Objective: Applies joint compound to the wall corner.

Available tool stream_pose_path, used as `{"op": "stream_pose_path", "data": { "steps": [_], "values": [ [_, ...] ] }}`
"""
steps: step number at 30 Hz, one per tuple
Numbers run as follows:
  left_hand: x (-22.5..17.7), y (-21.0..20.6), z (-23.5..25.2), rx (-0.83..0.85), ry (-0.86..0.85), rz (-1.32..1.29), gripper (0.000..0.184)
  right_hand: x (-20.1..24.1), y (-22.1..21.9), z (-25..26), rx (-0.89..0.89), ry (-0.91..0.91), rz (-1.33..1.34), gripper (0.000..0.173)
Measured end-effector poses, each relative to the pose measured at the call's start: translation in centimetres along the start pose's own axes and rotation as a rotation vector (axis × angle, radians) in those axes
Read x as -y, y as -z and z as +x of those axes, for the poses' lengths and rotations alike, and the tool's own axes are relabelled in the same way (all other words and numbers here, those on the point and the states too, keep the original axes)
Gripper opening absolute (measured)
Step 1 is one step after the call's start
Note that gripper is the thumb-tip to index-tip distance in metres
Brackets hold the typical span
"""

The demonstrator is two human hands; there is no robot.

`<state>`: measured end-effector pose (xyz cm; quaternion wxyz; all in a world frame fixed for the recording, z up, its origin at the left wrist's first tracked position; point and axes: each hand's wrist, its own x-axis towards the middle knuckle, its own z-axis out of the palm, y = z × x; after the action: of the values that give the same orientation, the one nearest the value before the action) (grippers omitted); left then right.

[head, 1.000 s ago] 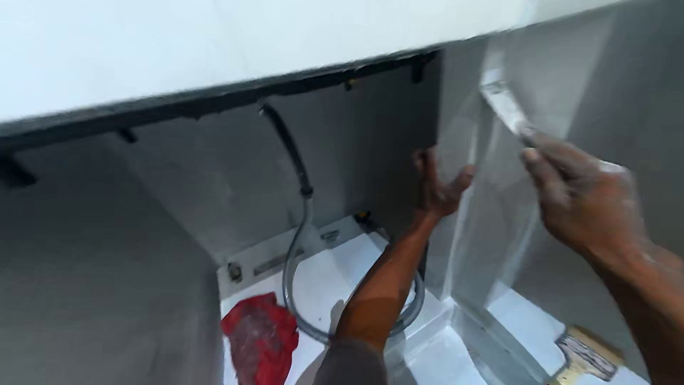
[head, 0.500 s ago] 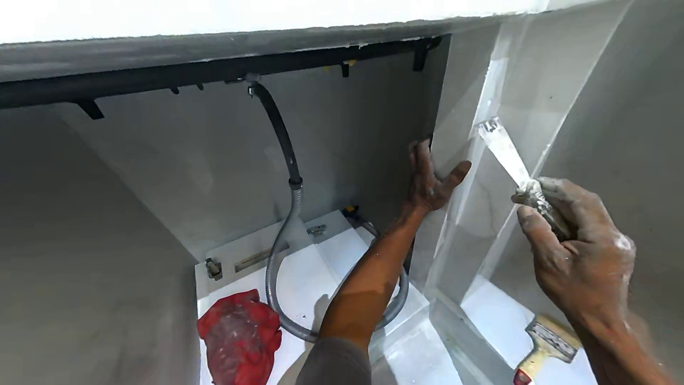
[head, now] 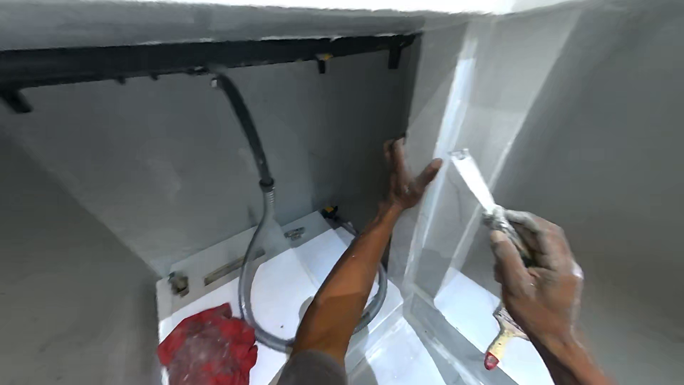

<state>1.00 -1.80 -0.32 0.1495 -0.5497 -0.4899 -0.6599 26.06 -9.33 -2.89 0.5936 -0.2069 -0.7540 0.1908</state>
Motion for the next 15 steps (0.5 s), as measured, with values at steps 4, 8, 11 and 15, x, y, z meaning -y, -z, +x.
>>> {"op": "stream_pose_path", "data": {
  "steps": [4, 8, 11, 15],
  "values": [
    [0.7, -0.6, 0.1, -0.016, -0.027, -0.005, 0.1, -0.7, -0.9, 2.7, -0.058, 0.064, -0.1, 0.04],
    [0.8, -0.8, 0.3, -0.05, -0.051, 0.027, 0.103, -0.7, -2.1, 5.2, -0.074, 0.111, -0.137, 0.041],
    [0.9, -0.9, 0.2, -0.06, -0.057, 0.054, 0.103, -1.2, -3.4, 5.7, -0.093, 0.132, -0.122, 0.039],
    [0.7, -0.6, -0.1, -0.03, -0.025, 0.114, 0.104, -1.8, -4.3, 6.1, -0.149, 0.188, -0.179, 0.036]
  ]
}}
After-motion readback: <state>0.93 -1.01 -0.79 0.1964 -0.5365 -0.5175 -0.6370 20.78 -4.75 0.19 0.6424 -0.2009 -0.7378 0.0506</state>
